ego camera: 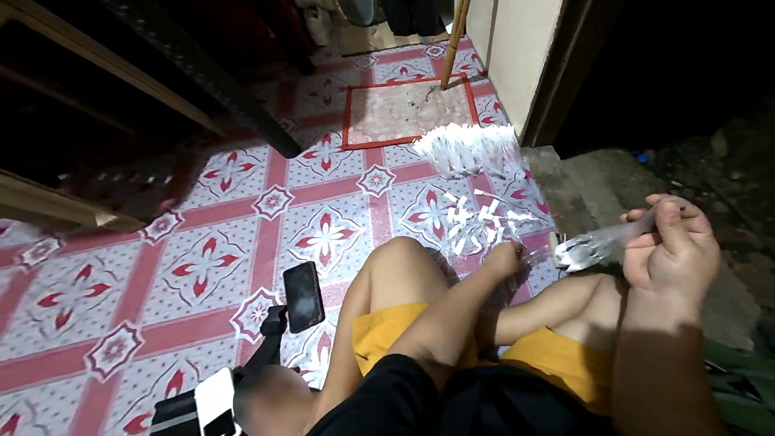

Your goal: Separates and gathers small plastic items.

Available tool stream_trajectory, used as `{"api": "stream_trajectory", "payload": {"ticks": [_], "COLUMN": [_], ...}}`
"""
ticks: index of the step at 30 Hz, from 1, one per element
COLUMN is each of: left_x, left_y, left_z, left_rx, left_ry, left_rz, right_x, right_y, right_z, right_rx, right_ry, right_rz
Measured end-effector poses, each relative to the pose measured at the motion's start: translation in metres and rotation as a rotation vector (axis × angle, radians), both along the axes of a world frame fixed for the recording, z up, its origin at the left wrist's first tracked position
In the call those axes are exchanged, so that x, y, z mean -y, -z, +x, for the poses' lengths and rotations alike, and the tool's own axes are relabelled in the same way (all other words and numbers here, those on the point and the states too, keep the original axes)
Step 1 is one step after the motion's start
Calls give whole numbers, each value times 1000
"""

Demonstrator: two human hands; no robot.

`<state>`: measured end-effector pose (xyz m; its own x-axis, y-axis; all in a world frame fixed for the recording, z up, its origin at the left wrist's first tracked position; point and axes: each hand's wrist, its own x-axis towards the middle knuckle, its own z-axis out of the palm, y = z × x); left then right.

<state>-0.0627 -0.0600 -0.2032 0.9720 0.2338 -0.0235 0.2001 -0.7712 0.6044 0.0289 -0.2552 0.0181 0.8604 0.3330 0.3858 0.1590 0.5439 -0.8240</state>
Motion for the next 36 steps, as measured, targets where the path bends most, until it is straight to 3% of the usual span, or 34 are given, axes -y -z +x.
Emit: {"api": "stream_trajectory", "payload": {"ticks": [1, 2, 4, 8, 12, 15, 21, 25, 36], "left_x": [-19, -32, -42, -48, -42, -35, -35, -34, -32], "left_y": [19, 5, -63, -149, -201, -214, -211, -238, -260], "left_z": [15, 20, 9, -20, -42, -47, -43, -58, -69], "left_rx": [34, -14, -11, 179, 371, 449, 491, 528, 648], "left_ry": [-60, -109, -167, -205, -220, -210, -233, -246, -318], "left_rz": [-213, -370, -589, -780, -923, -939, -865, -865, -859], "right_x": [1, 2, 4, -10, -45, -69, -83, -82, -80], "right_y": [4, 9, 29, 53, 40, 40, 55, 55, 68], "right_z": [2, 5, 16, 19, -20, -44, -44, -38, -36], "right_rx": [-1, 6, 43, 39, 33, 58, 204, 248, 310], "right_ry": [-23, -52, -124, -186, -176, -123, -14, -42, -26], "right_rz": [-2, -15, -82, -277, -607, -734, -655, -561, -616]}}
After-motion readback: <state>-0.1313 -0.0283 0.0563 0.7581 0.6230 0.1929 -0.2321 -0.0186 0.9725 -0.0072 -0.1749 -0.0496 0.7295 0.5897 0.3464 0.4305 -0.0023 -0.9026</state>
